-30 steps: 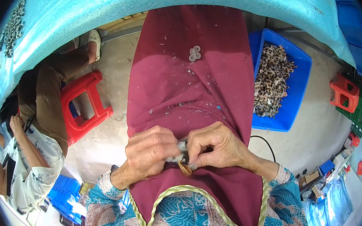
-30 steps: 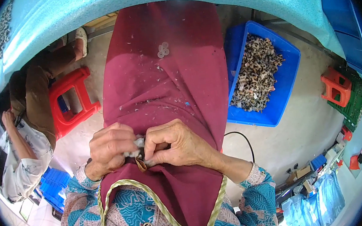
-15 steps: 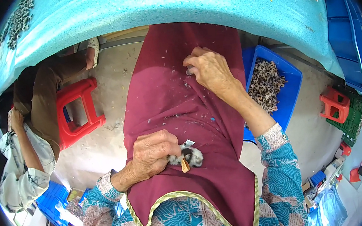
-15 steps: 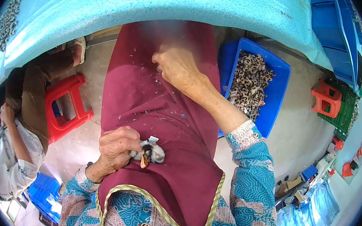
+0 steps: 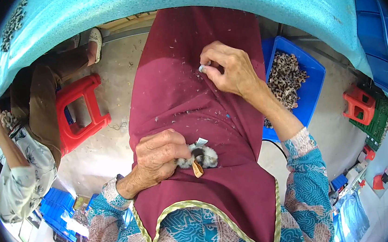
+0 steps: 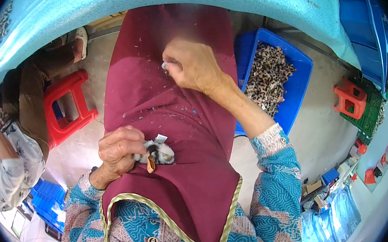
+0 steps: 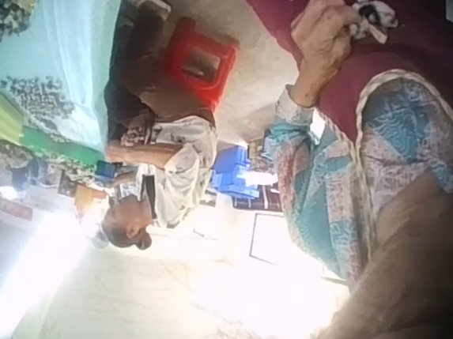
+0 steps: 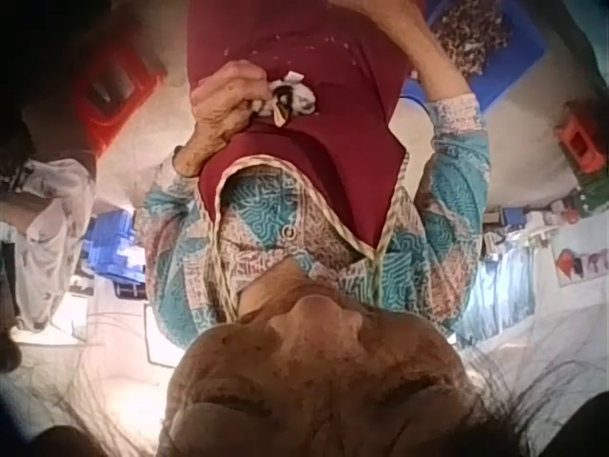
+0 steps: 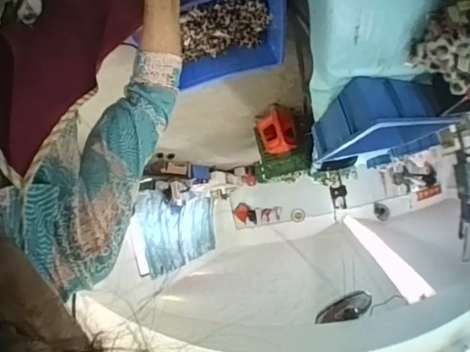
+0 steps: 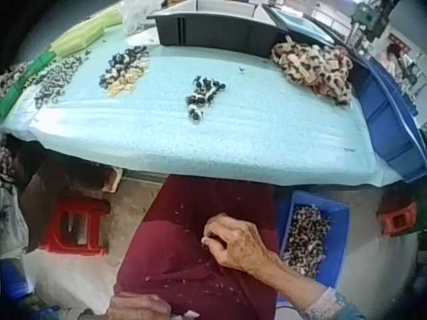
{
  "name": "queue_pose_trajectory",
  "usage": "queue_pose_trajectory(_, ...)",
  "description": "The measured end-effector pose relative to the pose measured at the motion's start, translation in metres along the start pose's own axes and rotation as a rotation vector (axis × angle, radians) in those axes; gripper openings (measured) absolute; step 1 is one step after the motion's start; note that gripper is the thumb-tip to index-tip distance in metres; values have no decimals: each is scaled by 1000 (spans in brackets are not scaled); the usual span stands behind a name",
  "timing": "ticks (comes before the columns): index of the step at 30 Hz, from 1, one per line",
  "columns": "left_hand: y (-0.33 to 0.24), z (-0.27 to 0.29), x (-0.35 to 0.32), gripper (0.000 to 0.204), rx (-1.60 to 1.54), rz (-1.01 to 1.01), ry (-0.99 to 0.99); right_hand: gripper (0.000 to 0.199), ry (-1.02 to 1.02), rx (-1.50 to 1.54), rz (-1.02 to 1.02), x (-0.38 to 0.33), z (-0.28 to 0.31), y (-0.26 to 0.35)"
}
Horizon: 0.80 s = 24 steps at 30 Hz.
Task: The person attaches plastic tags and fasteners to plush ducks by hand, working on an assembly line.
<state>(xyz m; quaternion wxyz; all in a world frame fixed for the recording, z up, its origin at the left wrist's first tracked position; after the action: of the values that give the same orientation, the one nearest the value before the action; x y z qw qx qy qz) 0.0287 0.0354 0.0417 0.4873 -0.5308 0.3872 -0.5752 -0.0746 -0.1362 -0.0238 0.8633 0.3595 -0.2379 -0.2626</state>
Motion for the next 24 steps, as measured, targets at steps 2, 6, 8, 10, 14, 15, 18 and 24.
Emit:
queue_pose_trajectory(2, -2, 0, 0, 25, 28, -17, 5, 8, 54, 225, -181, -10, 3, 24)
queue_pose_trajectory(6, -14, -2, 0, 26, 126, -103, 69, 7, 281, 815, -545, -47, -14, 68)
queue_pose_trajectory(8, -18, -2, -1, 27, 173, -126, 70, 9, 322, 946, -687, -60, -21, 77)
queue_pose_trajectory(10, -20, -2, -3, 27, 222, -151, 71, 11, 263, 917, -662, -70, -26, 79)
queue_pose_trajectory(14, -19, -3, -5, 29, 238, -122, 73, 18, 243, 1000, -761, -86, -29, 82)
queue_pose_trajectory(15, -19, -3, -6, 29, 252, -118, 62, 17, 255, 979, -744, -85, -25, 84)
queue_pose_trajectory(18, -20, -3, -7, 30, 296, -121, 25, 16, 185, 1048, -695, -90, -23, 86)
queue_pose_trajectory(24, -21, -3, -6, 30, 308, -107, 22, 16, 114, 1066, -674, -90, -21, 85)
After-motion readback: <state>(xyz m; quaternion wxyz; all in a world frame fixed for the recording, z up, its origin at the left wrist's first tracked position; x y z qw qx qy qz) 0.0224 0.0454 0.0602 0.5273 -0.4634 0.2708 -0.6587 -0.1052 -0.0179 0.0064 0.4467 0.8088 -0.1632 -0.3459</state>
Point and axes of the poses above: each hand's wrist, its own x-axis towards the middle knuckle, its own z-axis out of the back of the hand, y = z × x, the point moved 6 cm from there along x, towards the middle knuckle, and after that the axes turned 2 degrees about -y, right-handed, at the moved point
